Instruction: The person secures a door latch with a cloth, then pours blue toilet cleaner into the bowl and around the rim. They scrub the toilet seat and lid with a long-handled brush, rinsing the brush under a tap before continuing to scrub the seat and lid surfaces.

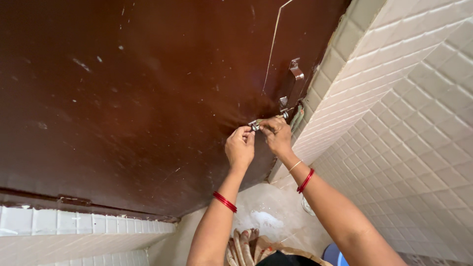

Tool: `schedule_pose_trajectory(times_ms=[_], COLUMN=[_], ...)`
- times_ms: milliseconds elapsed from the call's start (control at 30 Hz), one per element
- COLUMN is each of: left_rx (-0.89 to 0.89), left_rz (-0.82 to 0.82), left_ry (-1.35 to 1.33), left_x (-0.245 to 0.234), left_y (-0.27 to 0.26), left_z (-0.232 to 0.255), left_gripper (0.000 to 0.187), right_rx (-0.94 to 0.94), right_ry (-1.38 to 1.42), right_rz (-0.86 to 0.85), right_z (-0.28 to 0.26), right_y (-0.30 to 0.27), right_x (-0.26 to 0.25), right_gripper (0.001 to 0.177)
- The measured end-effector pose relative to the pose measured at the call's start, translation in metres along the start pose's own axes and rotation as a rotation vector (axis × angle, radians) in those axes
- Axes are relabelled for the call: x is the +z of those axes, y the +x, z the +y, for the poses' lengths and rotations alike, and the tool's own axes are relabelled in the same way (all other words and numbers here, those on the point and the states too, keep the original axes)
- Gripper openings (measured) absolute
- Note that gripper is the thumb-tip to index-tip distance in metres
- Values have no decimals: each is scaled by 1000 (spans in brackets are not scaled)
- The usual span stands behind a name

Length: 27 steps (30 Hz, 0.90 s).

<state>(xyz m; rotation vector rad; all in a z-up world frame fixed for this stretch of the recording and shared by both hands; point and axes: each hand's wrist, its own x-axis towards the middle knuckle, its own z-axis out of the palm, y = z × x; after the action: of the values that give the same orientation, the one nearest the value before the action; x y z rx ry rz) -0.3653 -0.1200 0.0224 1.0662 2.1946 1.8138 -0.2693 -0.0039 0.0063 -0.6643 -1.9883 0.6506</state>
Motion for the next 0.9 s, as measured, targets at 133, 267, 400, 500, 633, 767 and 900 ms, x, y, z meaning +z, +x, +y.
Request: schedule_pose_trajectory(times_ms=[133, 267, 400, 500, 633, 767, 900], left_rx=[11, 83, 149, 242, 247, 163, 32], left_rz=[-13, -27, -16, 19, 50, 170, 202], left_ry=[19, 58, 102, 165, 222, 131, 227], left_x=[-2, -2, -2, -2, 0, 1, -9], left_y=[1, 1, 3, 6, 9, 0, -13], left_z=[1, 1, 2, 3, 2, -12, -38], left_gripper=[14, 13, 9, 5, 6, 6, 8], right_rx=[81, 33, 96, 133, 112, 413, 246], right_ry=[35, 64, 76, 102, 152, 386, 243], right_rz=[-71, -91, -120, -90, -56, -144, -184], right_z=[-3, -4, -7, -8, -5, 4, 13], right_y=[1, 4, 4, 5, 5, -1, -6], right_x=[0, -4, -3, -1, 4, 6, 2], right_gripper=[16, 16, 18, 17, 13, 13, 21])
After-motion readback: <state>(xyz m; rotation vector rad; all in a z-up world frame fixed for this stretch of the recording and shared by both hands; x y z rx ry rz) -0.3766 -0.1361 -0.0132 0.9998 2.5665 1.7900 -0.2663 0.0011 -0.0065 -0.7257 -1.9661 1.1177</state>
